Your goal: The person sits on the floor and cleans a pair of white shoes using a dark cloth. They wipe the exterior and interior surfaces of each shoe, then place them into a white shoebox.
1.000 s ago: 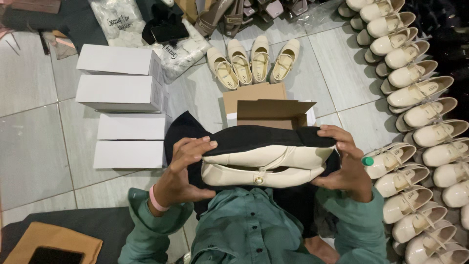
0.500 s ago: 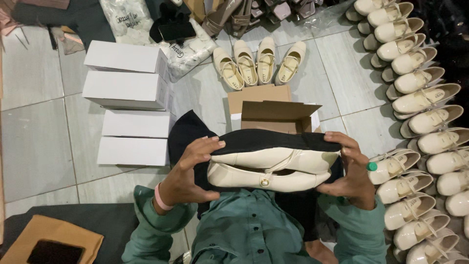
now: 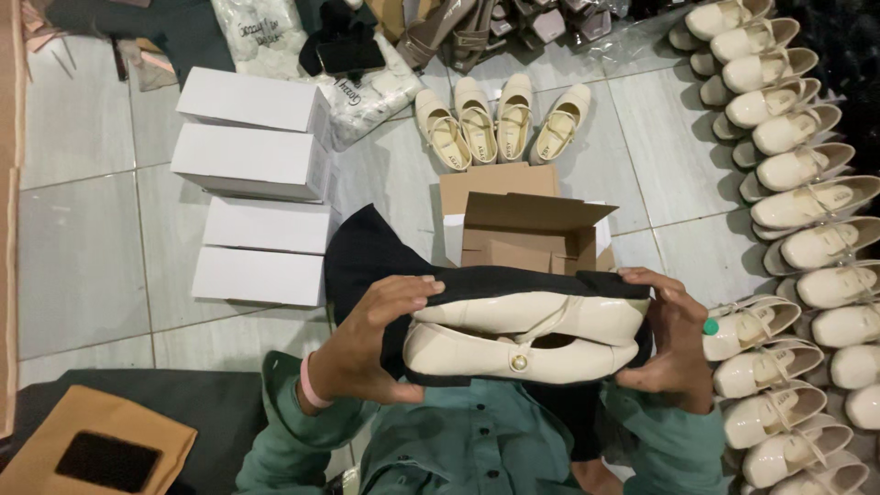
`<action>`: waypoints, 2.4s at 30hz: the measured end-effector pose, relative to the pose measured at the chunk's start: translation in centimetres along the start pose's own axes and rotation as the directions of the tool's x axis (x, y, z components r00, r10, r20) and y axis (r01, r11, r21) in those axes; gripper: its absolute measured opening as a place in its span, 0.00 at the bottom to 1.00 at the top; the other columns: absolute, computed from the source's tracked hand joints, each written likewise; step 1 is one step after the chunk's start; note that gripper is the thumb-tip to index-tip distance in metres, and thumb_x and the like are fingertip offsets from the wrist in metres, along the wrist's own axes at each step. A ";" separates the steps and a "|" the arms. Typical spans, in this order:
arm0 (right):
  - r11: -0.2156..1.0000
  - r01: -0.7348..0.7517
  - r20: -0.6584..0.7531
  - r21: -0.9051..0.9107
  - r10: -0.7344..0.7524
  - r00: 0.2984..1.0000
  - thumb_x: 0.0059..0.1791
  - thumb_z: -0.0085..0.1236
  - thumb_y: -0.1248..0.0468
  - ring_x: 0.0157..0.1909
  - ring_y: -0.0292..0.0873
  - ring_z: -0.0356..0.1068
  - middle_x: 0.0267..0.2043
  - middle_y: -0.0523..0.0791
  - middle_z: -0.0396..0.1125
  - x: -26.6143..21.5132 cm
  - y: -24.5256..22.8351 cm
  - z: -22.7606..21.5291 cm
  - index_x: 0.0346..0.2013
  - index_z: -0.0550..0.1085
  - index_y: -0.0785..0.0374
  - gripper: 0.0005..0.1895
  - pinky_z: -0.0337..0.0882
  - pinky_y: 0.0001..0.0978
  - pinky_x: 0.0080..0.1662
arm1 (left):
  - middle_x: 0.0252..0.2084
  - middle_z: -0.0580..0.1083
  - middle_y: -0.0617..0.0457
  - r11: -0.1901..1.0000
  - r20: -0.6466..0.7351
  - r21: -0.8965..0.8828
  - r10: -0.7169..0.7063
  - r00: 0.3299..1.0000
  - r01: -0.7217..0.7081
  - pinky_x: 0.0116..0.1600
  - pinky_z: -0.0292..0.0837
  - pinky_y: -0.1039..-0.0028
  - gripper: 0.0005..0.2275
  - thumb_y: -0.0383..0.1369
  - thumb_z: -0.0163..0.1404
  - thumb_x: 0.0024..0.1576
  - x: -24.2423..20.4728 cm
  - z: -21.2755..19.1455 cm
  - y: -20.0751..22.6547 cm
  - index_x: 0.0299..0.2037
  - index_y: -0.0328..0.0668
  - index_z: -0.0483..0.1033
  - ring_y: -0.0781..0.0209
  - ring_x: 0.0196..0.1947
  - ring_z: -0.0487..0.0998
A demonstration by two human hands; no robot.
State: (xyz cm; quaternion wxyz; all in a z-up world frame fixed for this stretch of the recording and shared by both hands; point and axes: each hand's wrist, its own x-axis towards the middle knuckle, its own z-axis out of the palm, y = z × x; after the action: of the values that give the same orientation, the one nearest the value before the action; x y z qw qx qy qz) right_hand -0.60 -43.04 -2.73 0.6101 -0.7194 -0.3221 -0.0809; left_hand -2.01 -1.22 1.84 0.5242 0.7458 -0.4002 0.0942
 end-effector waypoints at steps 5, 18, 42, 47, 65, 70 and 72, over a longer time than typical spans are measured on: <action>0.997 0.042 -0.033 -0.068 -0.045 0.998 0.27 0.76 0.66 0.72 0.58 0.59 0.67 0.50 0.56 -0.6 0.3 0.6 0.71 0.53 0.44 0.63 0.64 0.59 0.70 | 0.70 0.66 0.42 0.998 -0.004 0.042 0.048 0.999 -0.048 0.75 0.60 0.48 0.50 0.36 0.74 0.40 0.1 0.1 0.4 0.71 0.49 0.50 0.41 0.72 0.66; 0.994 -0.003 -0.083 -0.111 -0.006 0.997 0.24 0.79 0.64 0.73 0.56 0.58 0.66 0.48 0.58 -2.1 -0.4 1.0 0.70 0.53 0.42 0.64 0.64 0.57 0.71 | 0.70 0.67 0.43 0.997 0.036 0.071 0.020 0.999 -0.022 0.76 0.57 0.49 0.50 0.38 0.75 0.39 -0.5 0.2 1.5 0.70 0.48 0.52 0.42 0.73 0.65; 0.703 -0.709 0.379 -0.061 0.673 0.635 0.58 0.27 0.40 0.76 0.49 0.50 0.73 0.49 0.52 -11.8 8.5 3.1 0.70 0.59 0.60 0.35 0.50 0.44 0.72 | 0.42 0.63 0.29 -0.002 0.318 -0.707 -0.894 0.316 0.707 0.20 0.69 0.74 0.37 0.38 0.55 0.60 -10.6 7.6 -9.2 0.78 0.64 0.48 0.64 0.17 0.70; 0.316 -0.874 0.581 0.369 0.656 0.482 0.41 0.73 0.59 0.47 0.54 0.55 0.69 0.56 0.54 -18.7 9.7 6.9 0.79 0.43 0.50 0.61 0.65 0.54 0.53 | 0.68 0.61 0.53 -0.224 0.411 -0.547 -0.911 0.025 0.807 0.20 0.62 0.75 0.31 0.51 0.43 0.59 -13.2 9.5 -8.6 0.75 0.74 0.49 0.64 0.17 0.71; 0.634 -0.765 0.166 0.112 0.748 0.643 0.28 0.78 0.67 0.60 0.44 0.64 0.59 0.48 0.63 -14.4 10.2 5.1 0.70 0.56 0.61 0.59 0.68 0.37 0.59 | 0.57 0.68 0.48 0.286 0.505 -0.423 -0.714 0.485 0.860 0.32 0.80 0.74 0.46 0.25 0.62 0.47 -9.1 8.3 -11.3 0.74 0.56 0.46 0.63 0.28 0.80; 0.822 -0.569 0.121 0.000 0.565 0.816 0.27 0.78 0.62 0.62 0.44 0.64 0.61 0.46 0.63 -8.2 6.6 0.4 0.70 0.58 0.63 0.59 0.65 0.36 0.62 | 0.63 0.57 0.45 0.650 0.277 -0.244 -0.664 0.694 0.720 0.36 0.81 0.77 0.48 0.19 0.66 0.41 -2.9 5.0 -7.3 0.74 0.50 0.52 0.63 0.35 0.79; 0.900 -0.418 0.109 -0.126 0.432 0.896 0.26 0.77 0.60 0.65 0.45 0.62 0.63 0.48 0.60 -5.4 4.9 -0.8 0.68 0.60 0.63 0.58 0.63 0.37 0.65 | 0.65 0.58 0.46 0.730 0.188 -0.113 -0.650 0.736 0.674 0.35 0.78 0.77 0.45 0.20 0.66 0.40 -0.8 3.6 -5.4 0.72 0.49 0.59 0.62 0.29 0.77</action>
State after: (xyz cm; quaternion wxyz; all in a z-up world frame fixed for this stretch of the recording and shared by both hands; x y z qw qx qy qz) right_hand -1.86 -45.95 -9.31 0.5535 -0.8055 -0.1929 0.0868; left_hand 0.17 -3.15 -3.96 0.5576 0.7954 -0.1488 -0.1851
